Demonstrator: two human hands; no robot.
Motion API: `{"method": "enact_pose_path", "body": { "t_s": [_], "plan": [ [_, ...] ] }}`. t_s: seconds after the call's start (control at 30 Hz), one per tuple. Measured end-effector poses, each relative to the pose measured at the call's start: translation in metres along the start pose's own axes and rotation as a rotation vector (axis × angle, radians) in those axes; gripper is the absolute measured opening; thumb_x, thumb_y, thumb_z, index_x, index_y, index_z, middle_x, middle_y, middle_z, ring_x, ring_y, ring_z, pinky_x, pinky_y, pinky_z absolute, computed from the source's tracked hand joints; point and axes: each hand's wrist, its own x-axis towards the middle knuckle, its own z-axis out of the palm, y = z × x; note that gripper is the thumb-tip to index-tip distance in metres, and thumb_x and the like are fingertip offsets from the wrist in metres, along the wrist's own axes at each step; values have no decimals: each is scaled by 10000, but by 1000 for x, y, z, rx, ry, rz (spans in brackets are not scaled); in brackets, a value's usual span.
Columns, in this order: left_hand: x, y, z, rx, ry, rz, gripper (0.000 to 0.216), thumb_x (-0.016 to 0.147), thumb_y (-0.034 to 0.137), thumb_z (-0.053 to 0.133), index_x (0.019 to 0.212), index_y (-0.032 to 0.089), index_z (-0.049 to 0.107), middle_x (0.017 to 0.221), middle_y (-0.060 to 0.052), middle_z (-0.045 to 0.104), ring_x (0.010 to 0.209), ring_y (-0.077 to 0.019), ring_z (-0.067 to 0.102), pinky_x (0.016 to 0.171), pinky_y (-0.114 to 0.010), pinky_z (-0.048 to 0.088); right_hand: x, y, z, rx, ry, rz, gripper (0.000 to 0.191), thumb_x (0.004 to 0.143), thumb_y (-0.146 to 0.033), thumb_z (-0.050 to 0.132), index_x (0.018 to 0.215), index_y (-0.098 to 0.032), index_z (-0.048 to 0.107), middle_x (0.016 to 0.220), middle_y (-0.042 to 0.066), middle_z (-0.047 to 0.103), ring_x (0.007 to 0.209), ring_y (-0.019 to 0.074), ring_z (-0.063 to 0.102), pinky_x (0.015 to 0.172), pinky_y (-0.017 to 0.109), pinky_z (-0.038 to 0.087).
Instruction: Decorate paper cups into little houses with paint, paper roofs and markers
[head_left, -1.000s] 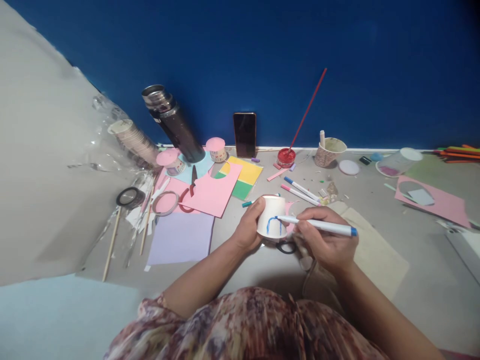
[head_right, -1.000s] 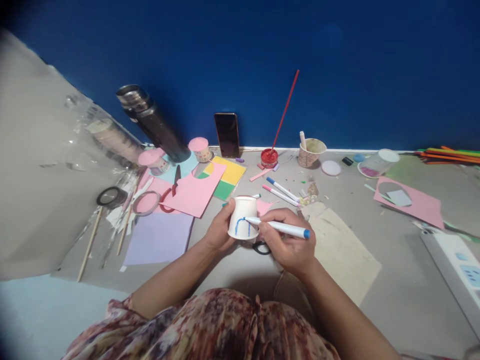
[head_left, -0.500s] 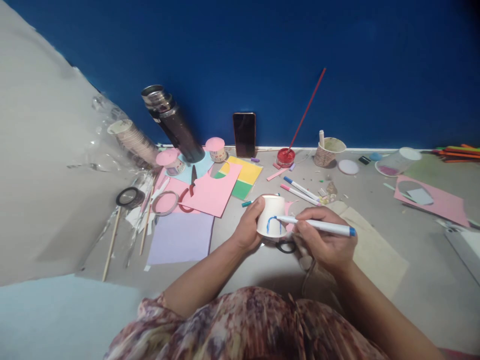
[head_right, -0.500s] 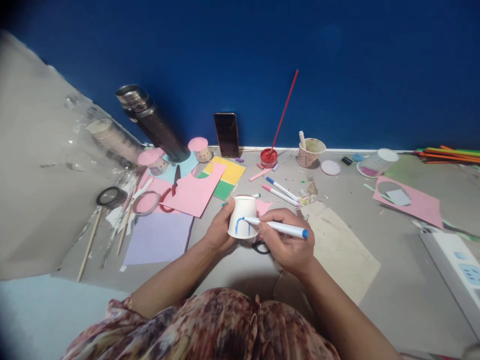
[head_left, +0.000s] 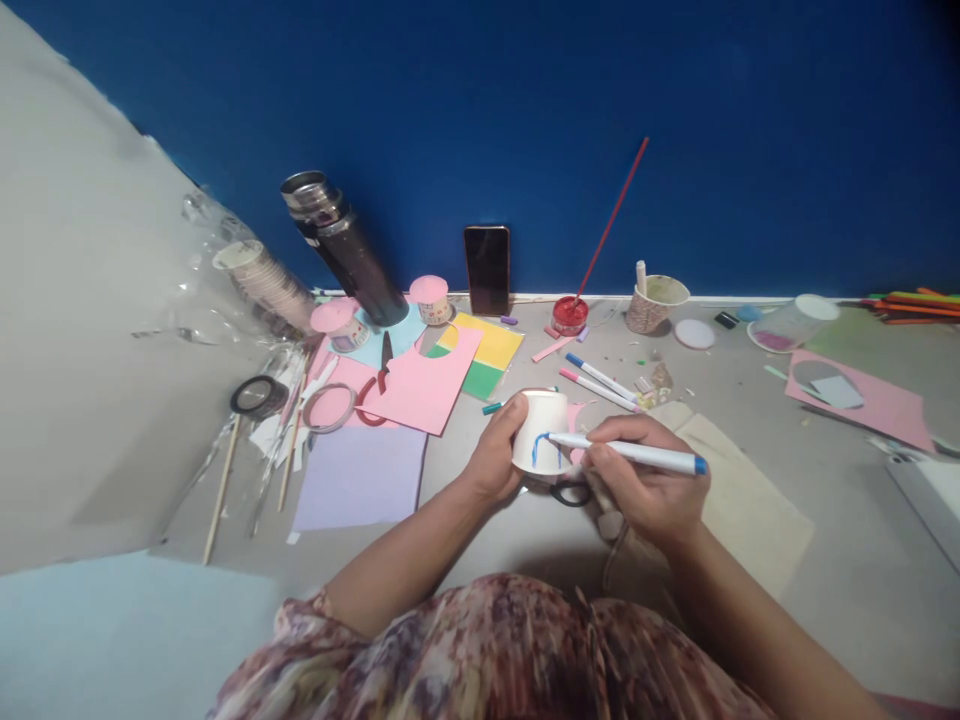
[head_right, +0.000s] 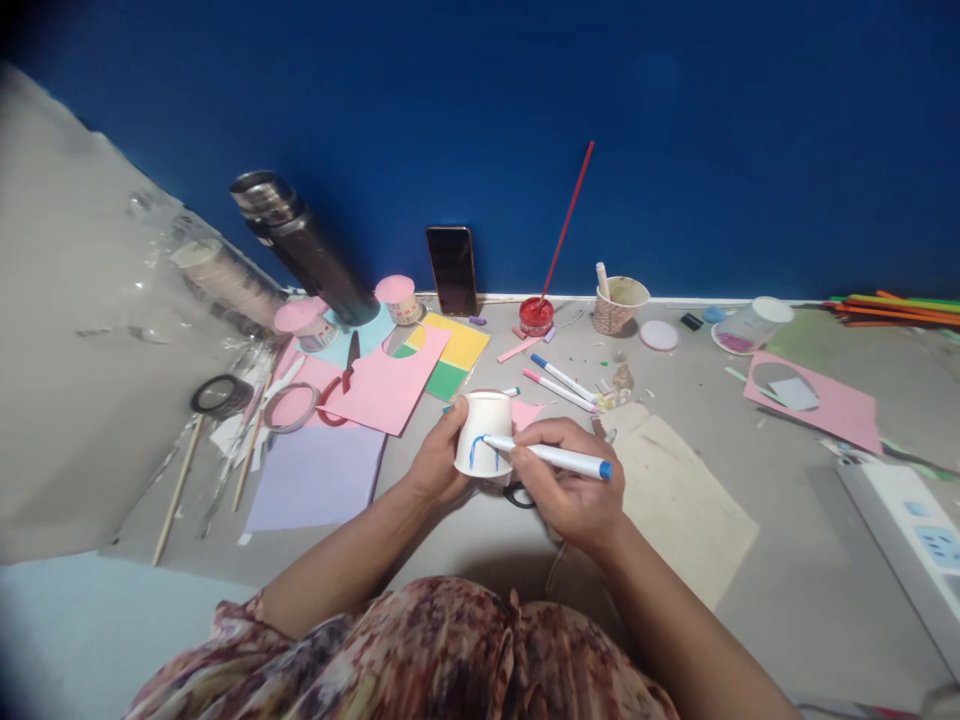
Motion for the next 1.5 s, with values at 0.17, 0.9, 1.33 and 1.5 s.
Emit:
{"method": "enact_pose_path", "body": {
  "t_s": [0.17, 0.9, 1.33, 1.5],
  "plan": [
    [-1, 1, 0, -13, 5, -18, 555, 835, 607, 791, 1106, 127, 720, 877, -83, 754, 747, -214, 728, 692, -305, 586, 2, -3, -1, -15, 7, -15, 14, 914, -220, 738, 923, -213, 747, 720, 12, 764, 511, 148, 694, 483, 239, 540],
    [-2, 10, 9, -145, -3, -175, 488, 996, 534, 596, 1202, 99, 674, 819, -116, 766, 695, -266, 768, 632, -356, 627, 3, -13, -2, 101, 82, 122, 80, 912, -288, 738, 876, -217, 738, 624, -3, 724, 402, 134, 600, 401, 244, 483],
    [-1, 19, 6, -231, -80, -208, 563, 1023, 584, 501, 1164, 77, 703, 900, -148, 764, 742, -300, 770, 632, -428, 641, 4, -6, -3, 145, 195, 142, 68, 905, -263, 751, 857, -215, 745, 656, 10, 733, 550, 166, 701, 518, 254, 566],
    [2, 34, 1, -202, 0, -108, 432, 1023, 480, 554, 1178, 99, 686, 942, -143, 782, 821, -300, 786, 739, -450, 652, 10, 12, -3, 174, 276, 233, 96, 883, -286, 776, 864, -197, 748, 632, 4, 722, 472, 124, 606, 439, 211, 488]
  ]
}}
